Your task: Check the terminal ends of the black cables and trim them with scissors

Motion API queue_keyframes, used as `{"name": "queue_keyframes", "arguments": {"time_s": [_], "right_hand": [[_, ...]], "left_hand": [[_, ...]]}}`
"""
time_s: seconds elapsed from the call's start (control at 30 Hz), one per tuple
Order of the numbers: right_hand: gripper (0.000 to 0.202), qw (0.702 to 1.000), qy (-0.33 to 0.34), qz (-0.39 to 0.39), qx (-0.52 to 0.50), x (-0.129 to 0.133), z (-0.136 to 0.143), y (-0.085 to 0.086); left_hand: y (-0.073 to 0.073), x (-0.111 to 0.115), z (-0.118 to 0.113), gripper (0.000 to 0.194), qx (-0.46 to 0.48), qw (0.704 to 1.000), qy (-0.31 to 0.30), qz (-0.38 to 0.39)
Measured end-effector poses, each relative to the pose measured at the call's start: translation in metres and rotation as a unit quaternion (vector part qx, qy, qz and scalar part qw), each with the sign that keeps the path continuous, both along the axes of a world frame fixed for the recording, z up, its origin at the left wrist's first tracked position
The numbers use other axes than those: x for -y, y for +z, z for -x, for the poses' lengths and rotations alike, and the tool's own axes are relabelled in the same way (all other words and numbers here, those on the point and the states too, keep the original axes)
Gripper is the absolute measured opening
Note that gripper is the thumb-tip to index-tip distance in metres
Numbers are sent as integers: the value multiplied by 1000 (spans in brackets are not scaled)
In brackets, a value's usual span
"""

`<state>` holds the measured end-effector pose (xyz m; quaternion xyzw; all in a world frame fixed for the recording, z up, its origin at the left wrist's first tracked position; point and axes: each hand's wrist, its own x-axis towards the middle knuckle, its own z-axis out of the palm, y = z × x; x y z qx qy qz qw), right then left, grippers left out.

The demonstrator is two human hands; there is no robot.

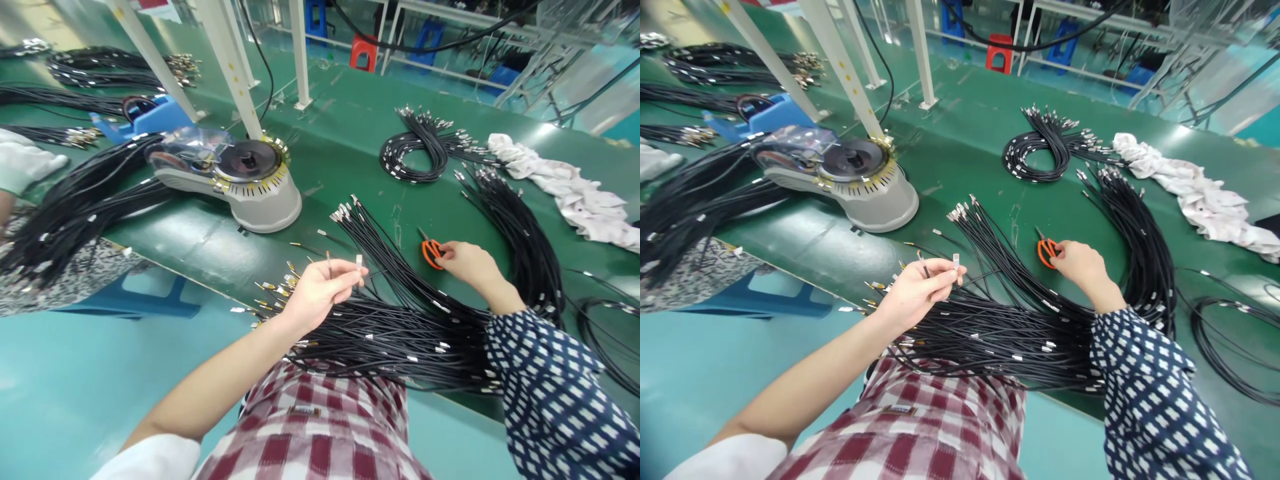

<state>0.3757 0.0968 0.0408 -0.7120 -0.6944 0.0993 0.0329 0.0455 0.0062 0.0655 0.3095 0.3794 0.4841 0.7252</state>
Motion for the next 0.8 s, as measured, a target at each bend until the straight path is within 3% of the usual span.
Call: {"name": "queue_keyframes", "arguments": {"time_s": [0.1, 0.13, 0.2, 0.27, 0.33, 0.47, 0.6, 0.7, 0.8], "right_hand": [[22, 988, 19, 76, -131, 12, 8, 16], [22, 971, 28, 97, -216, 20, 13, 23], [26, 910, 48, 131, -391, 44, 25, 40], [28, 873, 71, 164, -455, 72, 37, 58], [27, 857, 89, 166, -480, 97, 45, 76], [26, 901, 123, 183, -373, 129, 45, 104], [38, 958, 212, 132, -139, 139, 43, 122], [37, 960, 267, 79, -11, 141, 45, 131], [37, 948, 309, 68, 38, 141, 46, 135]], "left_hand": [[4, 2, -3, 23, -40, 998, -38, -6], [6, 3, -4, 23, -64, 996, -62, -11], [11, 6, -8, 20, -117, 986, -114, -34], [15, 11, -13, 15, -166, 972, -147, -78], [18, 15, -19, 8, -203, 958, -156, -132], [18, 22, -28, 8, -261, 919, -150, -255], [12, 27, -33, 10, -328, 833, -123, -427], [9, 30, -35, 12, -346, 788, -110, -497], [7, 32, -37, 10, -364, 769, -105, -516]]}}
